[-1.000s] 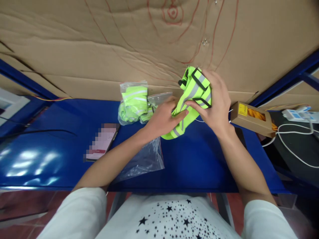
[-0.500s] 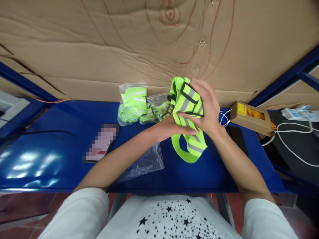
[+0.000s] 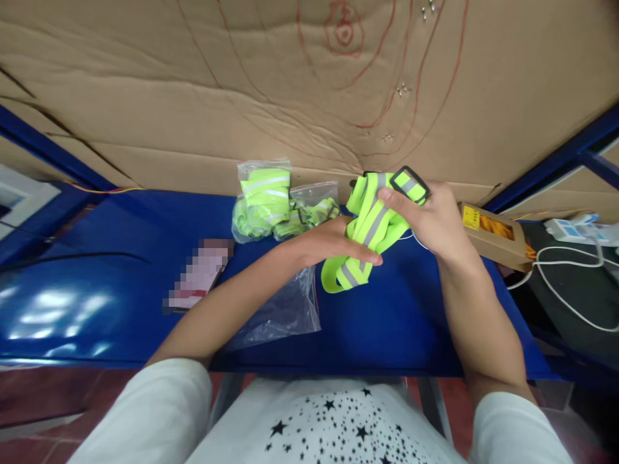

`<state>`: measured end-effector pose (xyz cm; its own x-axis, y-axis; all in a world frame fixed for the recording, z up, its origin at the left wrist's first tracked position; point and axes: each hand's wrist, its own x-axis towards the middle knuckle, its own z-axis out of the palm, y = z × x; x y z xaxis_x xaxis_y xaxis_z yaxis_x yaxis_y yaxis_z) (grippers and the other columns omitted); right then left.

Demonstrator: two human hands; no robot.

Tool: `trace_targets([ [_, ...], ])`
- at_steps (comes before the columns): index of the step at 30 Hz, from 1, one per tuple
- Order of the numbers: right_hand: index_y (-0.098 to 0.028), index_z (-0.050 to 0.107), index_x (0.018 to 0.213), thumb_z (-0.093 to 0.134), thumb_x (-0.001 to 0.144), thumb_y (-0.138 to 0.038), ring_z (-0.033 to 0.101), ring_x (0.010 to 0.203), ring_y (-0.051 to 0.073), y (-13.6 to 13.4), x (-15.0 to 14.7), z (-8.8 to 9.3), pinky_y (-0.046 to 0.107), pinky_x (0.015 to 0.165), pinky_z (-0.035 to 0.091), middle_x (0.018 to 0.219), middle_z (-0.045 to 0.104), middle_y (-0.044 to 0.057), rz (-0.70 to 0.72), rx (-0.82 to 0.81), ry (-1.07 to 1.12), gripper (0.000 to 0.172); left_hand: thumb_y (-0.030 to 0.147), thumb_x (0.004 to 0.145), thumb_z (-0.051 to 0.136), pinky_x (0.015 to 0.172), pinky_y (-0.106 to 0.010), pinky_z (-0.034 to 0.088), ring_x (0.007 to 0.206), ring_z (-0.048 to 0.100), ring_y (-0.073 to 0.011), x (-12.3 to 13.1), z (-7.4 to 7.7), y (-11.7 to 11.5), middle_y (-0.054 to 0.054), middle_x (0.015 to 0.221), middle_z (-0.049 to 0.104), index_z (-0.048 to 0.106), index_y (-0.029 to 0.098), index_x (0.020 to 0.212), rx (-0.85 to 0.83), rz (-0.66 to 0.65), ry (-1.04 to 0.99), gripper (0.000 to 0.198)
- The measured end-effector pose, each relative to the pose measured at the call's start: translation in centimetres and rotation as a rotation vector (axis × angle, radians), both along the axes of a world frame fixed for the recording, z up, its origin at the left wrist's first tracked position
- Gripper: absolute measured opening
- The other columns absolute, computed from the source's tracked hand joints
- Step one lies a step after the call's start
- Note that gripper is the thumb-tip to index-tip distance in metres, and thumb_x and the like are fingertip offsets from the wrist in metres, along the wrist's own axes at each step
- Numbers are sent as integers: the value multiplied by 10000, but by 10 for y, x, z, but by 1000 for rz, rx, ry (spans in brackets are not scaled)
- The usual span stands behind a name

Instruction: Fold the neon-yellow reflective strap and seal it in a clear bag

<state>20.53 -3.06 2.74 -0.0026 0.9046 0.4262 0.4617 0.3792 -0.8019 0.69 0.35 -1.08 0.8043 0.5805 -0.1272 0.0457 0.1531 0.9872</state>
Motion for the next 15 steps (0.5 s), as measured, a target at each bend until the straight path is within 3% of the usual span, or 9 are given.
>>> trace_targets([
  [3, -207, 740, 820, 827, 787, -627, 670, 699, 157, -2, 0, 1, 263, 619, 539, 790, 720, 2, 43, -132, 199, 431, 274, 676, 924, 783, -354, 605, 833, 741, -213, -4, 5, -1, -72, 945, 791, 739, 135, 1022, 127, -22, 19, 417],
  [8, -209, 742, 919, 791, 819, -646, 739, 811, 223, 0, -3, 1, 339, 735, 622, 902, 768, 50, 211, -410, 483, 451, 334, 736, 876, 857, -366, 590, 909, 735, -237, -4, 4, -8, -56, 956, 788, 736, 158, 973, 383, -46, 36, 327],
  [11, -211, 705, 984, 739, 861, -661, 725, 796, 199, 4, -3, 0, 318, 706, 605, 930, 757, 44, 207, -383, 506, 467, 393, 797, 836, 919, -374, 568, 988, 721, -257, -5, 7, -10, -59, 1020, 788, 734, 165, 1007, 589, 49, 21, 327],
  [15, -249, 655, 1062, 855, 783, -563, 681, 787, 130, 11, -2, -4, 233, 654, 538, 985, 731, -13, 71, -161, 368, 465, 438, 855, 794, 915, -368, 562, 992, 710, -251, -9, 9, -9, -79, 1096, 778, 715, 148, 1104, 718, 64, 27, 391],
])
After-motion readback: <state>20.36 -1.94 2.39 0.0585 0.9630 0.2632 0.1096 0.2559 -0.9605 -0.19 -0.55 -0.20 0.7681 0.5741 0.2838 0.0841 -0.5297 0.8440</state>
